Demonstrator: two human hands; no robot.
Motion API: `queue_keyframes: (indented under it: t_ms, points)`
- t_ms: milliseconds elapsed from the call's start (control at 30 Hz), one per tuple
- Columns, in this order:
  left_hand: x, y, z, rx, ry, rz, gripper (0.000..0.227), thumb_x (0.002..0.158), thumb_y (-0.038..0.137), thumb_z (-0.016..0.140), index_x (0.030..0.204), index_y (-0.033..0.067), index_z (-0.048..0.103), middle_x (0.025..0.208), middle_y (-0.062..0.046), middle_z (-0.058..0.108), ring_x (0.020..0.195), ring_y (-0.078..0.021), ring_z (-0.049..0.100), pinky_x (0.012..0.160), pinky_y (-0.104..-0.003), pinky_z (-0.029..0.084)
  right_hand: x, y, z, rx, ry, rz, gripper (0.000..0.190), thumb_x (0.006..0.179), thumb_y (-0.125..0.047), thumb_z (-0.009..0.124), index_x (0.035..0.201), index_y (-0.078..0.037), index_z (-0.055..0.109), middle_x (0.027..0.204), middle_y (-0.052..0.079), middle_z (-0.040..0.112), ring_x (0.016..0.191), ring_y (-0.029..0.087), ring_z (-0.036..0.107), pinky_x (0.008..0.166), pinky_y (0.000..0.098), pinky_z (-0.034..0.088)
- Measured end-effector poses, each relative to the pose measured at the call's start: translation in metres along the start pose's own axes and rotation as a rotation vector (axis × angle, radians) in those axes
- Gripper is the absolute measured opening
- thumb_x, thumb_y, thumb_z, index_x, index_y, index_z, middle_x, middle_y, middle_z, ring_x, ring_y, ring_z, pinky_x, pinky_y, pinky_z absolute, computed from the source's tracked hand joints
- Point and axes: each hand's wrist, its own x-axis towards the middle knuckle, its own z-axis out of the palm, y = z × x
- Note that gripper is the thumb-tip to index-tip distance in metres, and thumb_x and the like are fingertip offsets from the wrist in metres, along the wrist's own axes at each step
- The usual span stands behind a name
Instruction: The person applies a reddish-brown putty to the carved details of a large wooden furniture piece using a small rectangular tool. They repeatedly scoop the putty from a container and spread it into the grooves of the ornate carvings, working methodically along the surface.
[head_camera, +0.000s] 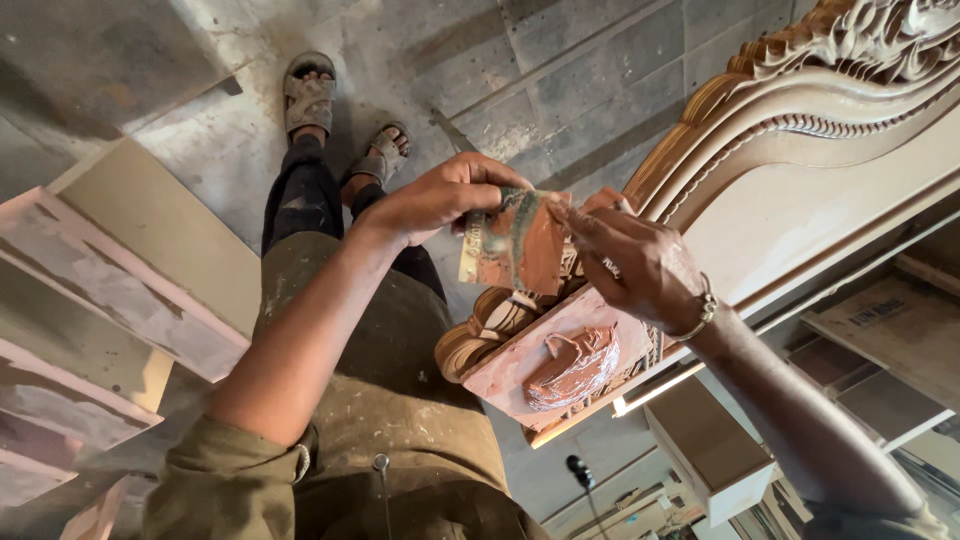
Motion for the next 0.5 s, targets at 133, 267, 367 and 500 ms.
queue_keyframes:
  t_ms: [133,267,367,500]
  points:
    - [-0.006,0.002,-0.004,-0.146,0.125,-0.02,0.029,0.091,0.011,0.061,0.116,0.0015,0.073,0.076,-0.003,0.065,0.058,-0.0086,0.054,0.049,-0.025,0.046,-0.009,-0.008,0.012,-0.033,-0.004,-0.048,0.036,0.094,-0.01,0.063,0.13,-0.01,0.067,0.088,0.004,0.074,0.063,0.012,0.062,0.051,0.0318,0.05]
    - [-0.013,0.012,-0.003,-0.359,0.484,-0.162,0.034,0.087,0.008,0.06,0.12,-0.0002,0.067,0.085,-0.004,0.068,0.073,-0.0108,0.067,0.063,-0.028,0.062,-0.015,0.0,0.02,0.202,-0.073,0.081,0.041,0.098,-0.015,0.057,0.138,-0.012,0.057,0.109,0.001,0.069,0.077,0.011,0.068,0.071,0.0389,0.059]
    - [-0.025,0.019,-0.009,-0.347,0.568,-0.135,0.035,0.089,0.01,0.058,0.123,0.0002,0.065,0.084,-0.003,0.067,0.071,-0.0112,0.067,0.059,-0.028,0.059,-0.024,0.013,0.021,0.471,-0.238,0.4,0.055,0.097,-0.018,0.052,0.152,-0.014,0.043,0.131,-0.001,0.061,0.082,0.009,0.074,0.074,0.0423,0.062]
    - [-0.041,0.021,-0.018,-0.386,0.449,0.0,0.038,0.093,0.007,0.053,0.126,-0.0037,0.066,0.084,-0.006,0.068,0.067,-0.0107,0.059,0.055,-0.027,0.049,-0.02,0.019,0.04,0.372,-0.404,0.6,0.062,0.1,-0.027,0.047,0.158,-0.014,0.031,0.1,0.003,0.062,0.066,0.013,0.072,0.07,0.0431,0.063]
